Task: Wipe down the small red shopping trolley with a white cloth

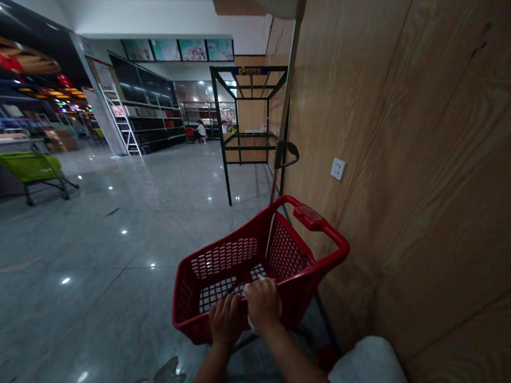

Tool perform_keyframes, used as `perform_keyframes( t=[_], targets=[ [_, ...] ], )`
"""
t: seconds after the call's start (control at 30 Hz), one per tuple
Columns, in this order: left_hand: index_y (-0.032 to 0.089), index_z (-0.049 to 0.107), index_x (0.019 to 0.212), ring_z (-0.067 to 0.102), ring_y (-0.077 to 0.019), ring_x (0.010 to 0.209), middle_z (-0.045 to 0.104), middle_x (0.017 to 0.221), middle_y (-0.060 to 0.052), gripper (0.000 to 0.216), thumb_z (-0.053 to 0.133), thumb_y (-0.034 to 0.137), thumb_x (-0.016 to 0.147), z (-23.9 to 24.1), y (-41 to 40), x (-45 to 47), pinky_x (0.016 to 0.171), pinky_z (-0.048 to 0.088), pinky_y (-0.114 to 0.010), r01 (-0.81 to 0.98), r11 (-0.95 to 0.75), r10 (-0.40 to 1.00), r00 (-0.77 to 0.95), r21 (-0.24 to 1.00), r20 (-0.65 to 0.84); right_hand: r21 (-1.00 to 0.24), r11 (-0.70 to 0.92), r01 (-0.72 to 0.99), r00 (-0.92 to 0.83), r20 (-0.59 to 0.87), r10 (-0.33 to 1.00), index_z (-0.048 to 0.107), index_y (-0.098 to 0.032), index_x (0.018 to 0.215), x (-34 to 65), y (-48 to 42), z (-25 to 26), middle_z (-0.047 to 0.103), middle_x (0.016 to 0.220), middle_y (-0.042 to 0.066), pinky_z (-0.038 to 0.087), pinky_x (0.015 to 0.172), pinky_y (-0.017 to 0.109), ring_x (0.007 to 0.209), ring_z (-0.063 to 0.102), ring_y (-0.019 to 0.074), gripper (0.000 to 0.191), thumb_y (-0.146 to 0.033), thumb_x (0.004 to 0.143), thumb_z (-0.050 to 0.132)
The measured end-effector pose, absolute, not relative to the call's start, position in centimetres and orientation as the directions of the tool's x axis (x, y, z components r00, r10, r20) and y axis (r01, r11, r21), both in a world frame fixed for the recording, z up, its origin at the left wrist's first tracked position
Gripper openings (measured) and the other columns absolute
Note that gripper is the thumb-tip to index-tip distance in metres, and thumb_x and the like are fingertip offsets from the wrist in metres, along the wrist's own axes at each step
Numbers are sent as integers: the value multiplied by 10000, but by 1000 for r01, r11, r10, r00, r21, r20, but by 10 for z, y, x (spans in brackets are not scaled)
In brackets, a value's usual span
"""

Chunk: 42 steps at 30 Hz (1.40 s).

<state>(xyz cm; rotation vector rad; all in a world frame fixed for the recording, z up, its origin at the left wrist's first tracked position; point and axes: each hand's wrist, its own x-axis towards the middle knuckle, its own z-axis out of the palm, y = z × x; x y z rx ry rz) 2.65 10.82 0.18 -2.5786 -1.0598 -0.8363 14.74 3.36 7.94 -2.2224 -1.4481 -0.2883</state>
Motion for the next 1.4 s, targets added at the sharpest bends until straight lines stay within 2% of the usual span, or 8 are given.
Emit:
perform_keyframes(
  t=[0.2, 0.43, 0.53, 0.67, 0.87, 1.07, 1.23, 1.4],
  targets=[
    [233, 615, 1002, 565, -213, 904, 669, 1013, -53, 185, 521, 250, 843, 23, 131, 17, 804, 362, -346, 643, -764, 544, 680, -45, 492, -160, -168, 973, 214, 340, 916, 666, -202, 871, 146, 58, 84, 682, 881, 68, 365, 838, 361, 865, 576, 215, 193, -250, 921, 485],
    [191, 600, 999, 545, -234, 931, 643, 1035, -77, 190, 536, 238, 826, 39, 147, 22, 809, 369, -369, 679, -731, 593, 680, -67, 432, -47, -400, 915, 372, 481, 794, 667, -217, 882, 251, 18, 120, 680, 891, 72, 221, 1040, 436, 929, 560, 236, 225, -181, 924, 448],
    [176, 596, 988, 536, -251, 928, 634, 1009, -87, 186, 514, 256, 841, 40, 144, 34, 809, 367, -385, 717, -695, 632, 644, -52, 431, -60, -445, 893, 416, 486, 769, 665, -200, 859, 248, 26, 117, 677, 881, 75, 251, 1026, 412, 922, 557, 232, 226, -185, 925, 449],
    [165, 587, 989, 531, -250, 902, 620, 987, -87, 185, 459, 224, 869, 39, 139, 48, 802, 367, -392, 728, -683, 642, 636, -58, 428, -103, -373, 922, 382, 392, 837, 669, -181, 833, 189, 70, 94, 685, 885, 84, 366, 860, 362, 893, 571, 223, 216, -184, 915, 469],
    [187, 571, 1062, 532, -216, 909, 614, 1033, -70, 219, 461, 201, 873, 41, 147, 43, 795, 370, -358, 664, -742, 588, 708, -86, 392, -122, -216, 969, 242, 283, 928, 669, -173, 920, 159, 87, 87, 686, 931, 89, 381, 829, 330, 901, 591, 207, 202, -201, 916, 469],
    [188, 573, 1085, 521, -226, 959, 610, 1064, -76, 253, 520, 237, 843, 30, 144, 36, 830, 360, -366, 689, -724, 610, 670, -48, 424, 28, -368, 929, 330, 388, 861, 680, -180, 911, 269, 27, 125, 690, 924, 103, 269, 1000, 423, 973, 571, 239, 257, -226, 937, 429],
    [173, 582, 1048, 517, -241, 941, 611, 1027, -83, 231, 511, 253, 843, 27, 126, 51, 837, 352, -390, 723, -690, 639, 623, -23, 451, -8, -451, 892, 415, 404, 815, 674, -168, 829, 252, 31, 121, 684, 887, 97, 310, 938, 392, 920, 572, 231, 256, -213, 921, 439],
    [174, 583, 1041, 522, -227, 903, 612, 1003, -84, 216, 476, 231, 861, 35, 123, 54, 811, 358, -371, 708, -706, 625, 639, -26, 448, -123, -291, 949, 316, 365, 875, 675, -185, 847, 161, 70, 87, 676, 900, 90, 350, 839, 358, 901, 572, 218, 269, -254, 936, 430]
  ],
)
